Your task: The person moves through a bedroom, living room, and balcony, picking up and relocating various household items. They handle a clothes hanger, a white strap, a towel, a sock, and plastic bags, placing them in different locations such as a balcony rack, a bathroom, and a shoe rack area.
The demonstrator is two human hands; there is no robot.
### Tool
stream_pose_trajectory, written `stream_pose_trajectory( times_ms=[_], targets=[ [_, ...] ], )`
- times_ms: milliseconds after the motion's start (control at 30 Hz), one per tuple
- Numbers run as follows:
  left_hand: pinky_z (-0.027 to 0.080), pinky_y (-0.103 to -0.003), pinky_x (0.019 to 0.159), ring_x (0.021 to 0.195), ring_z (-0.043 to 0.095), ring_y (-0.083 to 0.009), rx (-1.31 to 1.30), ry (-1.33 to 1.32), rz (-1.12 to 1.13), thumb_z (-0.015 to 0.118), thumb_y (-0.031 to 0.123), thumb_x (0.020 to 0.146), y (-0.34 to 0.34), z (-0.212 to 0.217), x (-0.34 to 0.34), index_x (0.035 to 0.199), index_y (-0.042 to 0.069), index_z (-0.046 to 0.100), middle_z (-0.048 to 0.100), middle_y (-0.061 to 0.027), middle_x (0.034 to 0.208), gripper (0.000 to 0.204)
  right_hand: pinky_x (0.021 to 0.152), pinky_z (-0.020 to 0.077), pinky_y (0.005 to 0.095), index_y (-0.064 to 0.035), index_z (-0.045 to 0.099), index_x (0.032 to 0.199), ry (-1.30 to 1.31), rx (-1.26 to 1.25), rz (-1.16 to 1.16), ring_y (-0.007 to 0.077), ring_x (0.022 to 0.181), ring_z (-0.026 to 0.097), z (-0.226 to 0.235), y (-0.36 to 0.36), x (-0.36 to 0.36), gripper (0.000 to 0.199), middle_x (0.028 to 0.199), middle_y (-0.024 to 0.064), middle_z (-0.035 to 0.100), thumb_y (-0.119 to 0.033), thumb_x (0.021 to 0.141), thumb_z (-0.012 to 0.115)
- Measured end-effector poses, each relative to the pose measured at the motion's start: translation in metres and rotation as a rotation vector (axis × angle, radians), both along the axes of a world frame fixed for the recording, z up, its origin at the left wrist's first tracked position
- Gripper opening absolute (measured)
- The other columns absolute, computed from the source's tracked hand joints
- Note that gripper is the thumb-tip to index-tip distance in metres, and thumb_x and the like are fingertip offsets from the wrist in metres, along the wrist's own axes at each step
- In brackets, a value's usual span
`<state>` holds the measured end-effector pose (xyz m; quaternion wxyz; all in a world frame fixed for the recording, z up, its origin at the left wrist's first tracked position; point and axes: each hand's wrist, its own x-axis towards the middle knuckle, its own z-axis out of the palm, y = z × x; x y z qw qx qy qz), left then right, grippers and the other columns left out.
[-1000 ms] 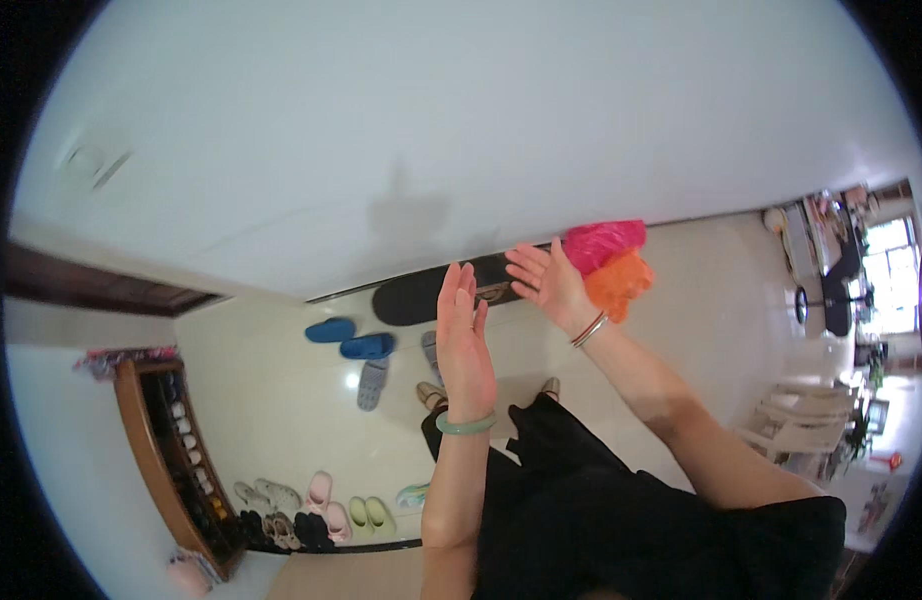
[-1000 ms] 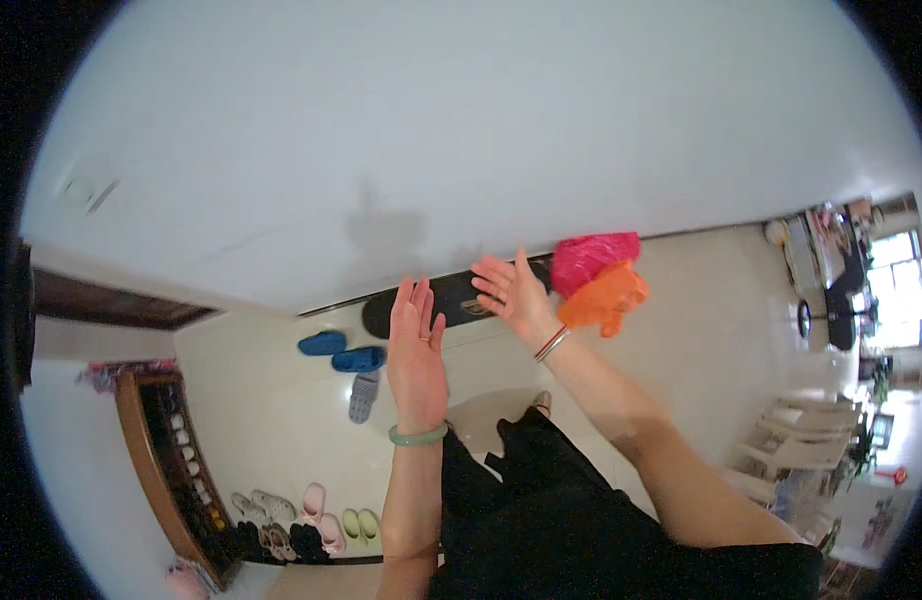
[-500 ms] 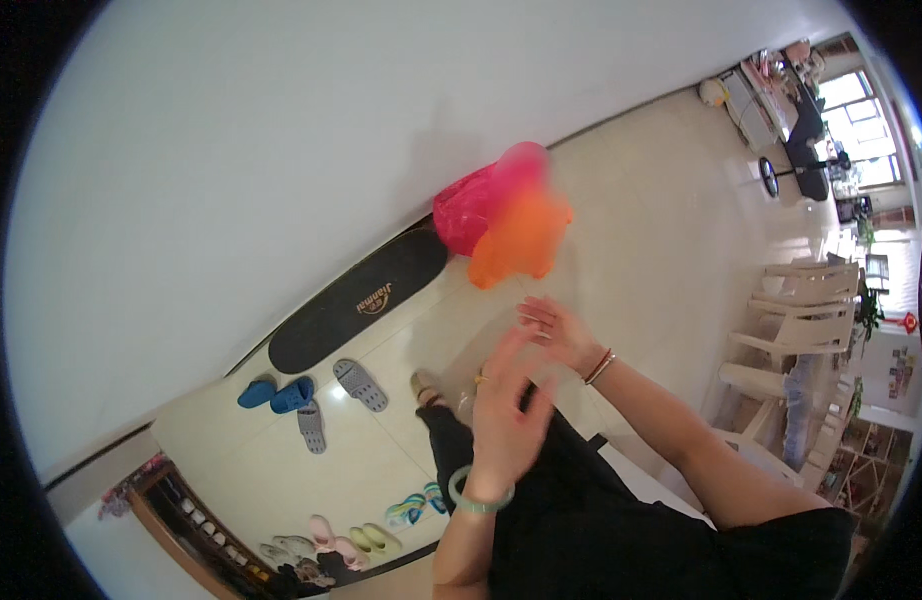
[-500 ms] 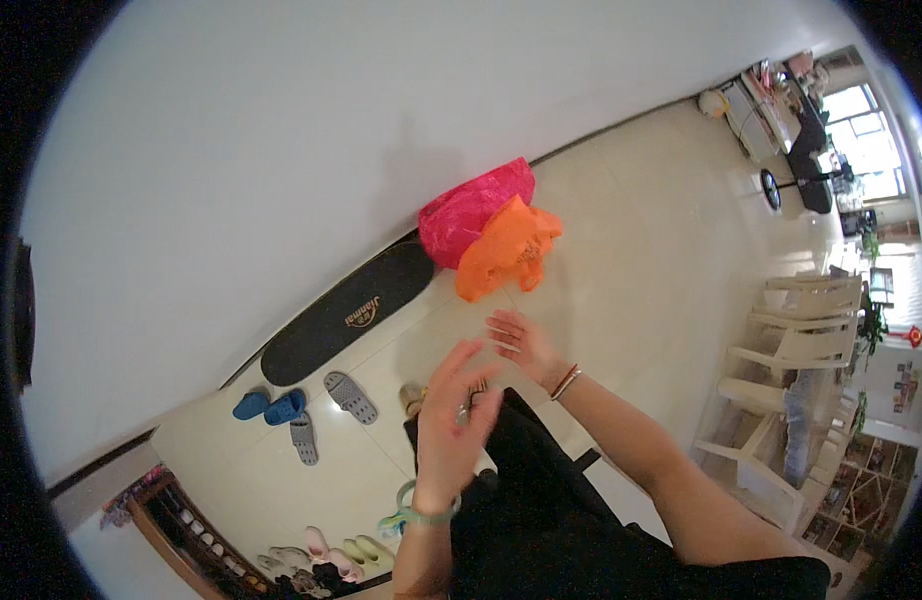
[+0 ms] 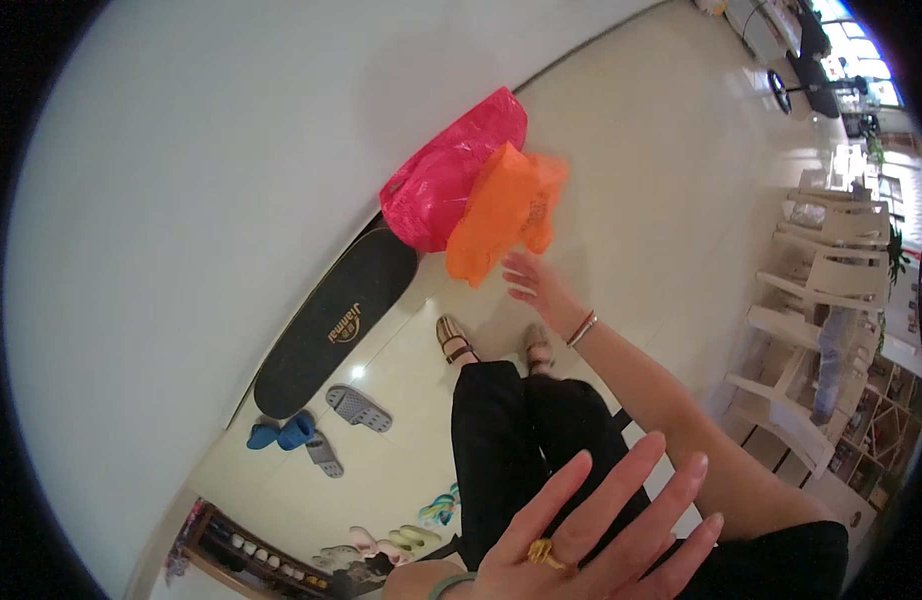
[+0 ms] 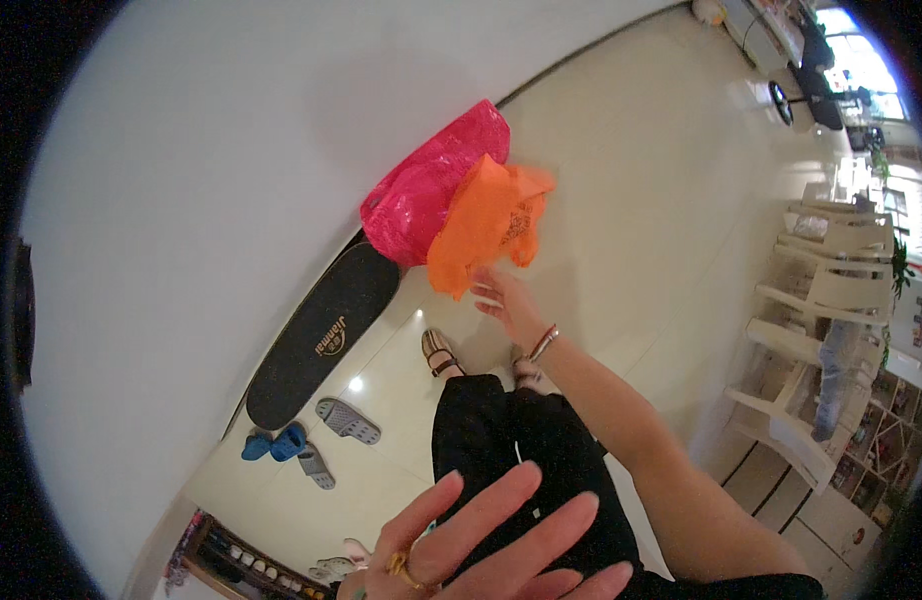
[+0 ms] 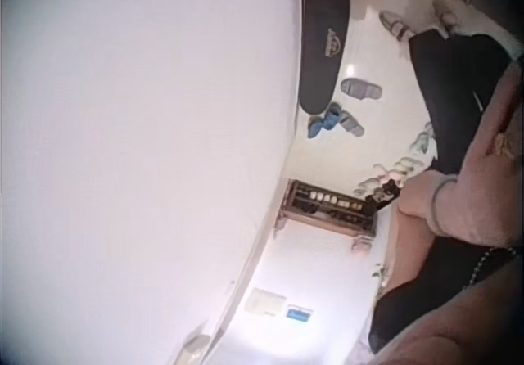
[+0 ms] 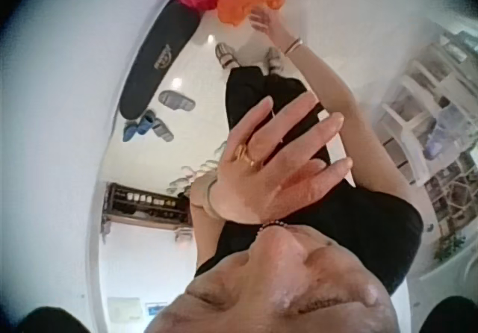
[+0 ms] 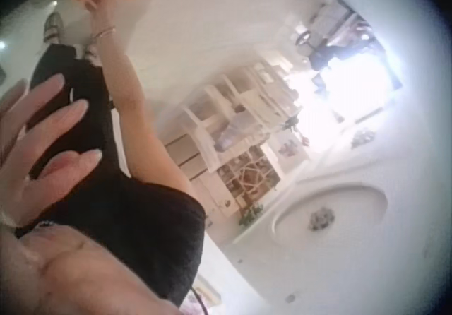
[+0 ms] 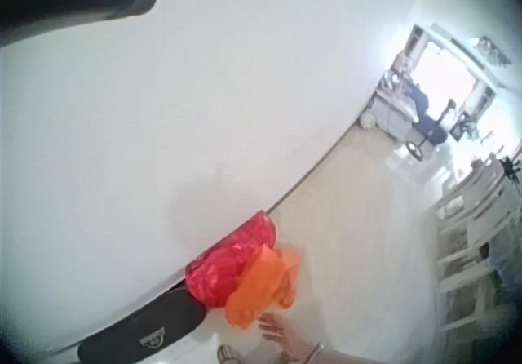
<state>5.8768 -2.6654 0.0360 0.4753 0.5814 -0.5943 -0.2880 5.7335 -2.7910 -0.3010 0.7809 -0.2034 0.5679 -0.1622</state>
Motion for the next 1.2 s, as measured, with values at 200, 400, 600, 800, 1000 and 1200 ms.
stream_pose_trajectory(
  times_ms=[200, 400, 600, 800, 1000, 1200],
  targets=[
    [0.040, -0.037, 0.107, 0.118, 0.061, -0.0200, 0.445, -0.011, -0.123, 0.058, 0.028, 0.088, -0.050, -0.021, 0.003, 0.108, 0.031, 0.073, 0.068, 0.0012, 0.119, 0.024, 0.083, 0.0488, 0.0300, -0.0048, 0.058, 0.123, 0.234, -0.214, 0.152, 0.0151, 0.102, 0.059, -0.077, -0.062, 0.001, 0.037, 0.117, 0.0051, 0.063, -0.026, 0.093, 0.059],
    [0.036, -0.038, 0.109, 0.117, 0.061, -0.0190, 0.564, -0.081, -0.362, 0.060, 0.035, 0.090, -0.075, -0.066, 0.004, 0.105, 0.031, 0.074, 0.069, 0.0090, 0.116, 0.021, 0.095, 0.0437, 0.0386, -0.0038, 0.056, 0.126, 0.651, -0.955, 0.510, 0.0311, 0.119, 0.050, -0.181, -0.148, -0.030, 0.052, 0.135, 0.0130, 0.050, -0.030, 0.083, 0.070],
    [0.050, -0.027, 0.090, 0.104, 0.061, -0.0148, 0.773, 0.421, 0.325, 0.063, 0.000, 0.089, -0.061, -0.284, -0.045, 0.117, 0.000, 0.061, 0.062, -0.0101, 0.120, 0.028, 0.104, 0.0320, 0.0542, -0.0145, 0.060, 0.123, 0.899, -1.031, 0.786, 0.0354, 0.132, 0.038, -0.189, -0.197, -0.006, 0.051, 0.148, 0.0119, 0.037, -0.039, 0.079, 0.071],
    [0.045, -0.038, 0.098, 0.123, 0.051, -0.0240, 0.773, 0.381, 0.546, 0.069, 0.012, 0.086, -0.099, -0.425, -0.045, 0.132, 0.003, 0.050, 0.052, -0.0122, 0.134, 0.051, 0.099, 0.0360, 0.0493, -0.0140, 0.068, 0.104, 0.685, -0.996, 0.856, 0.0287, 0.125, 0.047, -0.211, -0.189, -0.038, 0.025, 0.130, 0.0090, 0.057, -0.031, 0.085, 0.066],
    [0.042, -0.041, 0.098, 0.124, 0.049, -0.0298, 0.648, -0.557, 0.433, 0.074, 0.019, 0.080, -0.161, -0.510, -0.034, 0.128, 0.008, 0.053, 0.049, -0.0175, 0.137, 0.053, 0.083, 0.0474, 0.0328, -0.0093, 0.067, 0.104, 0.350, -0.655, 0.562, 0.0218, 0.096, 0.062, -0.199, -0.132, -0.070, 0.019, 0.099, 0.0070, 0.068, -0.022, 0.091, 0.062],
    [0.045, -0.035, 0.092, 0.116, 0.054, -0.0229, 0.820, 0.503, 0.462, 0.066, 0.023, 0.090, -0.161, -0.486, -0.060, 0.117, 0.006, 0.055, 0.055, -0.0109, 0.129, 0.034, 0.091, 0.0461, 0.0422, -0.0038, 0.052, 0.129, 0.331, 0.106, 0.113, 0.0246, 0.109, 0.057, -0.195, -0.099, -0.140, 0.067, 0.127, 0.0119, 0.057, -0.056, 0.088, 0.059]
  ],
)
